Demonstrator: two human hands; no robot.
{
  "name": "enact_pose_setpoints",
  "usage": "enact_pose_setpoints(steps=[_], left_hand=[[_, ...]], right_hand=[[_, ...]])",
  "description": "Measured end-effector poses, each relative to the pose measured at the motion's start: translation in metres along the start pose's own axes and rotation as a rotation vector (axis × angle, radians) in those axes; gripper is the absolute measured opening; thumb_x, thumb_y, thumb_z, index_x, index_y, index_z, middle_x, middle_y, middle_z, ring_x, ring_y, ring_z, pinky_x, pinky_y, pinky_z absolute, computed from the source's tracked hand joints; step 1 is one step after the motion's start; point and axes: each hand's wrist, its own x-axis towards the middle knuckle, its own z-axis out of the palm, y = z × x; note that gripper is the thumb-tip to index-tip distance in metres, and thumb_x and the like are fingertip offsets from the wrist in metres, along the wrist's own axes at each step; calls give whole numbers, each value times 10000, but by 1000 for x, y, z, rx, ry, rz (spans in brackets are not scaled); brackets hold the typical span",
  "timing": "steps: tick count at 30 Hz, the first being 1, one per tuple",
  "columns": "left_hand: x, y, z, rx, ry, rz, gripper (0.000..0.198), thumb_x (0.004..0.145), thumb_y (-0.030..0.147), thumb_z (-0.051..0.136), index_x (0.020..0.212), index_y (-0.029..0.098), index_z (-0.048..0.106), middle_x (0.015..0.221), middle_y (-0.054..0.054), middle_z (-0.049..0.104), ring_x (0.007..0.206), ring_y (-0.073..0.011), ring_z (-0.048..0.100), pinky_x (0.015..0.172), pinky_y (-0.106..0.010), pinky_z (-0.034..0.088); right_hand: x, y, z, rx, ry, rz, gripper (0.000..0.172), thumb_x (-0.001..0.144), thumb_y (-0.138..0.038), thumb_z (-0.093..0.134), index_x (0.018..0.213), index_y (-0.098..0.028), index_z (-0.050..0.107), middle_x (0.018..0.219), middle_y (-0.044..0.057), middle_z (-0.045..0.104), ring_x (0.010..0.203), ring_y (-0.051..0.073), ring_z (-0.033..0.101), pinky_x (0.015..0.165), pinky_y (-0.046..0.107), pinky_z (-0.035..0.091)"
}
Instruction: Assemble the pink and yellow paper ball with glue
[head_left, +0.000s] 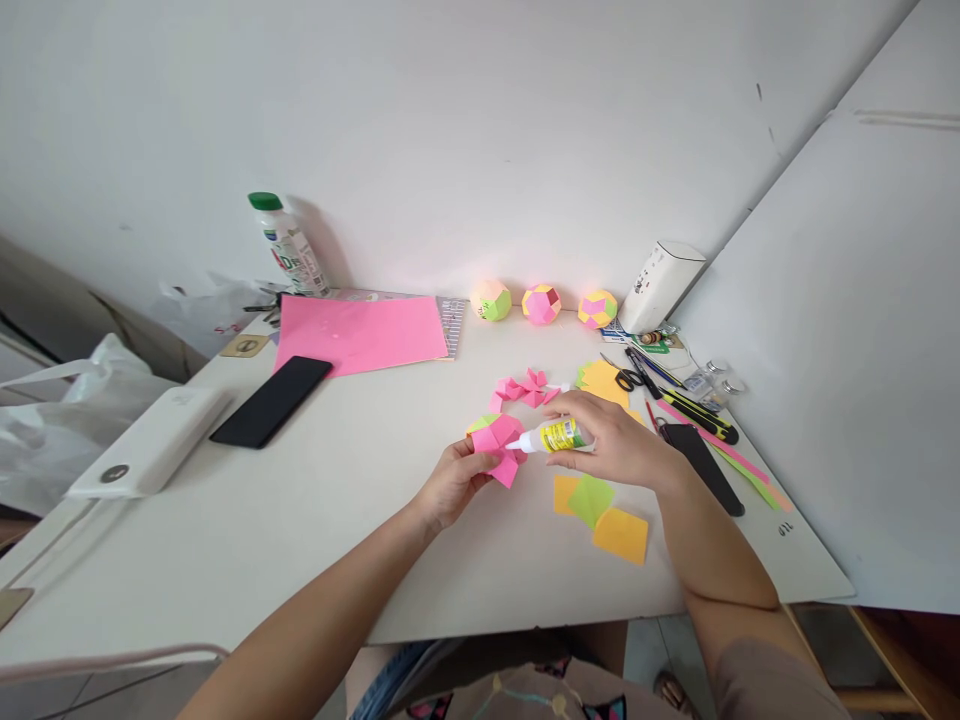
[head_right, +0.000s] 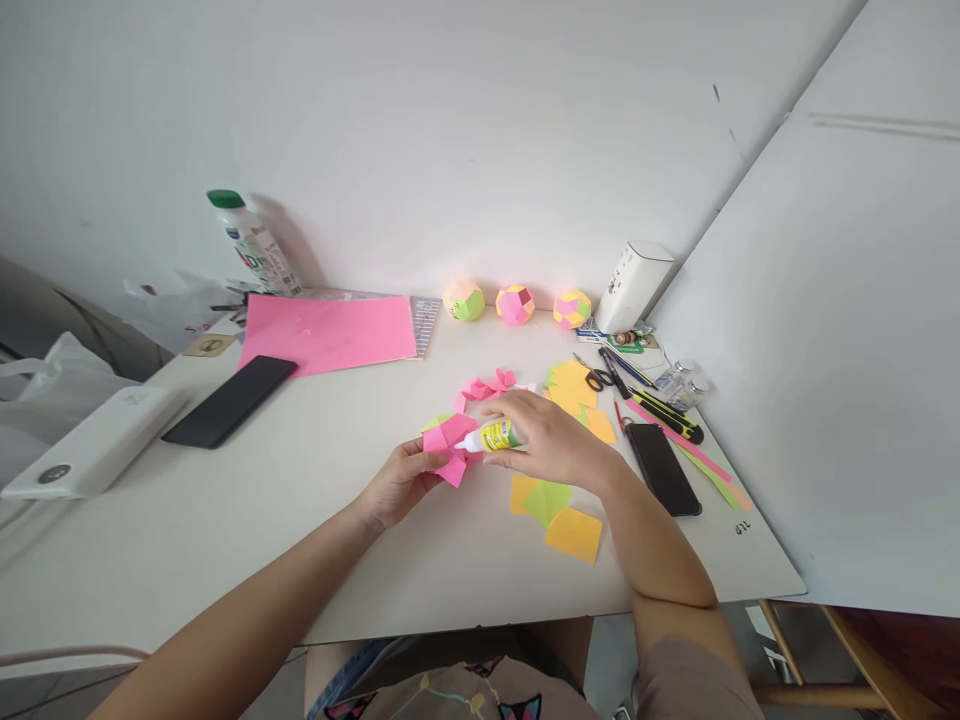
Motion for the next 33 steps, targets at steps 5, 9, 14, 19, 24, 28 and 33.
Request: enact_pose_setpoints(steps=[5,9,14,19,24,28,33], left_hand=[[-1,1,2,13,9,4,275,607,188,730,870,112,709,834,-101,714,806,-226,628,769,-351,460],[-1,-1,1,12,7,17,234,600,178,727,828,126,710,785,-66,685,744,-189,597,723,-328,458],[-1,-2,0,23,16,17,180,583,175,723,757,134,703,747,-50,657,707,-171,566,692,-316,447],[-1,-1,2,22,2,6,169,570,171,719,734,134,699,737,-46,650,708,-169,562,701,-314,446],[-1,-1,2,25,-28,-1,186,580,167,713,763,137,701,728,-37,647,700,-164,560,693,-306,445],[-1,-1,1,26,-33,3,177,586,164,712,760,133,700,733,-39,644,706,-162,558,689,-300,446],[-1,-1,1,17,-41,1,196,588,162,713,783,133,708,731,-45,654,694,-166,565,684,-301,446]], right_hand=[[0,-2,3,31,29,-50,450,788,-409,665,1193,-279,518,1074,60,647,984,225,614,835,360,496],[1,-1,6,29,79,-103,510,774,-475,662,1214,-270,507,1067,69,655,995,232,624,864,367,483],[2,-2,6,-37,77,-107,491,786,-495,638,1201,-257,528,1028,77,678,985,243,636,858,372,483],[4,-2,7,-27,106,-132,475,785,-479,645,1191,-256,543,992,68,688,967,242,640,847,365,485],[5,-3,10,-30,142,-162,432,789,-451,652,1150,-234,557,981,72,690,900,225,646,806,346,490],[5,-4,9,-40,131,-172,415,793,-451,645,1141,-238,564,962,66,691,880,221,639,815,350,483],[6,-4,10,-40,155,-150,427,793,-490,631,1125,-227,577,923,70,686,829,212,621,749,334,483]])
